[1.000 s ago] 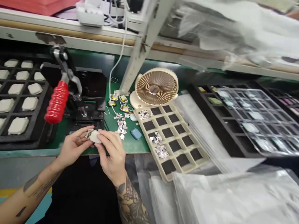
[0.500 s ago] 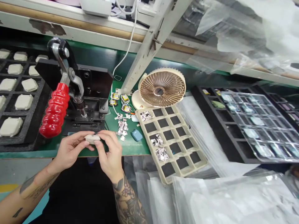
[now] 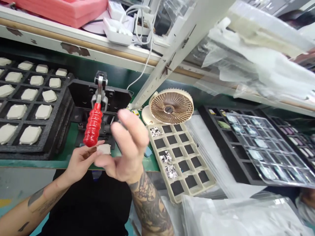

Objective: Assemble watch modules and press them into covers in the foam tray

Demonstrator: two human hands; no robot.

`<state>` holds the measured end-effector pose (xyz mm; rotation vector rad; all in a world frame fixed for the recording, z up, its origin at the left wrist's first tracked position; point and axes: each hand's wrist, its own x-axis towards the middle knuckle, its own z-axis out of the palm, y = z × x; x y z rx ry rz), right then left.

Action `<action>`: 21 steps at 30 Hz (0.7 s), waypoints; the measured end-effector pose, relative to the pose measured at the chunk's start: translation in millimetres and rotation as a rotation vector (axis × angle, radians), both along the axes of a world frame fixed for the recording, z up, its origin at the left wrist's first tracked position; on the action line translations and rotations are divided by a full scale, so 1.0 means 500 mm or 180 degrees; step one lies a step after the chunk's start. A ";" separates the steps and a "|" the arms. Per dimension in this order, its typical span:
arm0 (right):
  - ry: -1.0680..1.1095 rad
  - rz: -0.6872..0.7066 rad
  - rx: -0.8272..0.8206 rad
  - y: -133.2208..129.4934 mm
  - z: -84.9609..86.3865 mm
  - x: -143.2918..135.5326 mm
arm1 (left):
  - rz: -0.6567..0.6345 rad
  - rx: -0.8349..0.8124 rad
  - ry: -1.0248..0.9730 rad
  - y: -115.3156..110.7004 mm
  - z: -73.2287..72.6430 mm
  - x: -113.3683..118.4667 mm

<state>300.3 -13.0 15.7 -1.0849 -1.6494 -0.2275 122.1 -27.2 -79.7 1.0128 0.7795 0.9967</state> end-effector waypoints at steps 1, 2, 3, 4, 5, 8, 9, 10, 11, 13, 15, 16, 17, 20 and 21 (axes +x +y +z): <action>-0.0179 0.0028 0.0026 0.023 0.017 -0.009 | -0.0024 -0.0105 -0.0080 0.000 0.003 -0.002; -0.0320 0.0025 -0.0014 0.044 0.032 -0.021 | -0.0053 -0.0210 -0.0148 0.000 0.005 -0.007; -0.0395 0.0036 -0.0045 0.062 0.046 -0.034 | -0.0064 -0.0296 -0.0187 -0.002 0.006 -0.012; -0.0359 0.0095 0.0027 0.076 0.061 -0.046 | -0.0050 -0.0340 -0.0187 -0.004 0.007 -0.018; -0.0247 0.0229 0.0176 0.087 0.078 -0.058 | 0.0003 -0.0330 -0.0143 -0.006 0.008 -0.025; 0.0320 0.0539 0.0568 0.096 0.128 -0.082 | 0.0201 -0.0093 0.0168 -0.013 0.010 -0.045; 0.0509 0.0433 0.0529 0.094 0.139 -0.085 | 0.0234 0.0011 0.0295 -0.014 0.011 -0.051; 0.0624 0.0256 0.0489 0.089 0.143 -0.085 | 0.0248 0.0152 0.0448 -0.016 0.012 -0.058; 0.0685 0.0040 0.0539 0.081 0.139 -0.083 | 0.0268 0.0365 0.0634 -0.018 0.014 -0.065; 0.0676 -0.0224 0.0799 0.056 0.099 -0.072 | 0.0390 0.0999 0.1064 -0.023 0.016 -0.082; 0.0517 -0.0124 0.0784 0.017 0.028 -0.059 | 0.0517 0.1644 0.1450 -0.030 0.015 -0.099; 0.0452 0.0040 0.0409 -0.005 -0.013 -0.053 | 0.0555 0.1889 0.1582 -0.033 0.013 -0.107; 0.0430 0.0132 0.0040 -0.025 -0.054 -0.049 | 0.0578 0.2074 0.1675 -0.036 0.011 -0.115; -0.0042 0.0253 -0.1178 -0.055 -0.153 -0.048 | 0.0624 0.2432 0.1881 -0.041 0.001 -0.128; -0.0279 0.0262 -0.1472 -0.051 -0.174 -0.051 | 0.0629 0.2508 0.1931 -0.041 -0.002 -0.129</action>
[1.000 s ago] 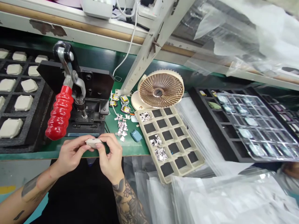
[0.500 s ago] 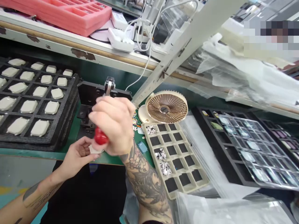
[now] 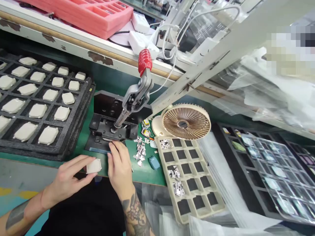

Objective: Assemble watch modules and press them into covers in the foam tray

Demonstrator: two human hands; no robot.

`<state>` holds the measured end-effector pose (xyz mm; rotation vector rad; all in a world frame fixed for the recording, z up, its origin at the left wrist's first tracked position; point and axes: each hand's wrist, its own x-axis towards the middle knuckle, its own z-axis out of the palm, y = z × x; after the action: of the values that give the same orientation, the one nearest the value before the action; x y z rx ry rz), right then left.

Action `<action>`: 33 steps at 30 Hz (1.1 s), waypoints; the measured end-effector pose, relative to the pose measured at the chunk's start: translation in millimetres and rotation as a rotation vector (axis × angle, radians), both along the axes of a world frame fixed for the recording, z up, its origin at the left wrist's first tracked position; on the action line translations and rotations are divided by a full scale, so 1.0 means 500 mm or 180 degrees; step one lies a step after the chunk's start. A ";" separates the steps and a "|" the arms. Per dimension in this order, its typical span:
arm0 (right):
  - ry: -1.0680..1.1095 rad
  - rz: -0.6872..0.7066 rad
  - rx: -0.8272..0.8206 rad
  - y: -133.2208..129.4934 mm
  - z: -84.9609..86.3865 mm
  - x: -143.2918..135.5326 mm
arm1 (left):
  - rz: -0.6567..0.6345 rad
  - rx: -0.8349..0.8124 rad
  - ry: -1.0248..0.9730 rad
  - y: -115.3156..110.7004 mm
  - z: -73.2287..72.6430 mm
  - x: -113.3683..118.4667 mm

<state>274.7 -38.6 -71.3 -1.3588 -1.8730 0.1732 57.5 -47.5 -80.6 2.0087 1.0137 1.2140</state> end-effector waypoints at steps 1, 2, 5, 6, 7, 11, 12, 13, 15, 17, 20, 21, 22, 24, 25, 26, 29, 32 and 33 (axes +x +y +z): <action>-0.0230 0.0047 -0.0213 0.010 -0.016 -0.004 | 0.0005 0.0045 0.0048 0.000 -0.002 0.001; -0.0424 0.0077 -0.0379 0.025 -0.027 -0.009 | -0.0001 0.0070 0.0099 0.001 -0.002 0.002; -0.0690 0.0044 -0.0718 0.078 -0.039 -0.020 | 0.0002 0.0162 0.0226 0.002 0.006 0.009; -0.0658 0.0002 -0.0772 0.090 -0.038 -0.023 | 0.0028 0.0214 0.0251 0.002 0.010 0.011; -0.0559 -0.0049 -0.0788 0.098 -0.035 -0.025 | 0.0065 0.0268 0.0271 0.001 0.015 0.012; 0.0181 -0.0171 -0.0727 0.069 -0.011 -0.024 | 0.0394 0.0339 0.0514 0.009 0.027 0.012; 0.0349 -0.0184 -0.0699 0.051 -0.005 -0.020 | 0.0479 0.0342 0.0705 0.016 0.028 0.015; 0.0485 -0.0210 -0.0669 0.032 -0.001 -0.015 | 0.0541 0.0363 0.0952 0.025 0.028 0.019; 0.0663 -0.0320 -0.0575 -0.006 0.004 0.000 | 0.0582 0.0428 0.1536 0.052 0.030 0.036; 0.0716 -0.0421 -0.0523 -0.034 0.004 0.017 | 0.0581 0.0491 0.2053 0.085 0.035 0.059; 0.0681 -0.0435 -0.0502 -0.056 0.002 0.043 | 0.0528 0.0387 0.2580 0.132 0.043 0.091; 0.0666 -0.0444 -0.0479 -0.060 0.002 0.050 | 0.0468 0.0312 0.2690 0.143 0.045 0.099; 0.0650 -0.0469 -0.0445 -0.063 0.002 0.056 | 0.0391 0.0230 0.2771 0.150 0.047 0.104; 0.0612 -0.0543 -0.0366 -0.066 0.004 0.065 | 0.0245 0.0102 0.2833 0.155 0.051 0.106; 0.0595 -0.0576 -0.0301 -0.067 0.006 0.067 | 0.0200 0.0050 0.2795 0.152 0.053 0.103; 0.0578 -0.0593 -0.0206 -0.066 0.007 0.067 | 0.0168 -0.0009 0.2678 0.145 0.058 0.099; 0.0461 -0.0448 0.0243 -0.057 0.016 0.053 | -0.0191 -0.0396 0.1587 0.103 0.081 0.083; 0.0210 0.0044 0.0661 -0.039 0.039 0.025 | -0.0477 -0.1021 -0.0072 0.046 0.113 0.070; 0.0137 0.0255 0.0737 -0.034 0.052 0.016 | -0.0355 -0.1141 -0.0446 0.030 0.123 0.064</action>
<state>282.8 -55.4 -45.1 -1.1160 -1.8497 0.0244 89.4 -32.4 -19.3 1.6563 0.9597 1.0161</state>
